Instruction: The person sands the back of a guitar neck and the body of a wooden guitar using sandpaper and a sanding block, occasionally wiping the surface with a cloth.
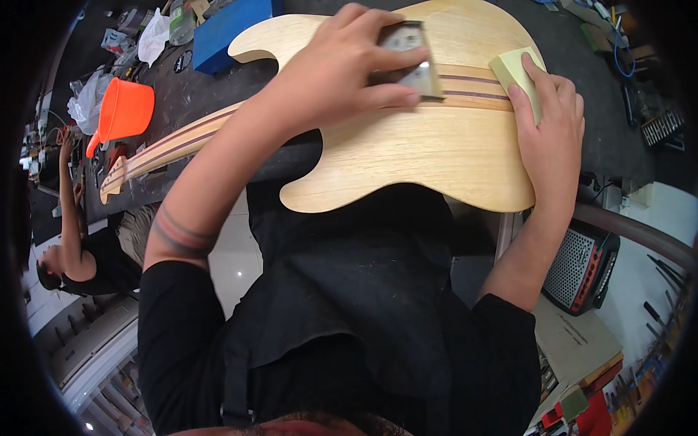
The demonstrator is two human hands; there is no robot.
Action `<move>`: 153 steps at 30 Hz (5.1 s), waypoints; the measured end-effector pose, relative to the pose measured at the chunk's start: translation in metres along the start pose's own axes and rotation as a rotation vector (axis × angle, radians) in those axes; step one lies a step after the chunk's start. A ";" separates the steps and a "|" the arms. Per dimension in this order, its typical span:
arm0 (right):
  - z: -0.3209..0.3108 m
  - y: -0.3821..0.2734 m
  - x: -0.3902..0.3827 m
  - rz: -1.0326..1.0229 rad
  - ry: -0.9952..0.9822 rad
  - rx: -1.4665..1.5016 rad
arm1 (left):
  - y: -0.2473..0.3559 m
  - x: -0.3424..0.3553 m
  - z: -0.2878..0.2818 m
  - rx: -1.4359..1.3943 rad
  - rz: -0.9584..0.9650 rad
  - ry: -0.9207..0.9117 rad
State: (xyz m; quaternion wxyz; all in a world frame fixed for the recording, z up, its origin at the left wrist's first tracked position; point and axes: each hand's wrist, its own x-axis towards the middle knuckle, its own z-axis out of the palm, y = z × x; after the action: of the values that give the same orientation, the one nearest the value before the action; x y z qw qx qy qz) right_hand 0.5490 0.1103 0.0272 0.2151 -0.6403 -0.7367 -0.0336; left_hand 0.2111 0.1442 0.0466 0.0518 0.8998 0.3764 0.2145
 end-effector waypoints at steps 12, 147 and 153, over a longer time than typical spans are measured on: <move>0.001 -0.001 -0.001 0.018 -0.004 -0.022 | -0.003 0.007 -0.010 0.001 -0.015 -0.114; -0.017 -0.036 -0.022 0.051 -0.089 -0.009 | 0.008 -0.045 -0.010 0.075 -0.244 0.148; -0.014 -0.042 -0.017 0.029 -0.099 -0.004 | -0.071 -0.068 -0.037 0.332 -0.489 0.267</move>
State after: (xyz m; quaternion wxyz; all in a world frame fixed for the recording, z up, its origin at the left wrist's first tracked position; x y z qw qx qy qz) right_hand 0.5139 0.0818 0.0435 0.1774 -0.6523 -0.7369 0.0000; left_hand 0.1065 0.1443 0.0380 -0.0957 0.7429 0.6145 0.2477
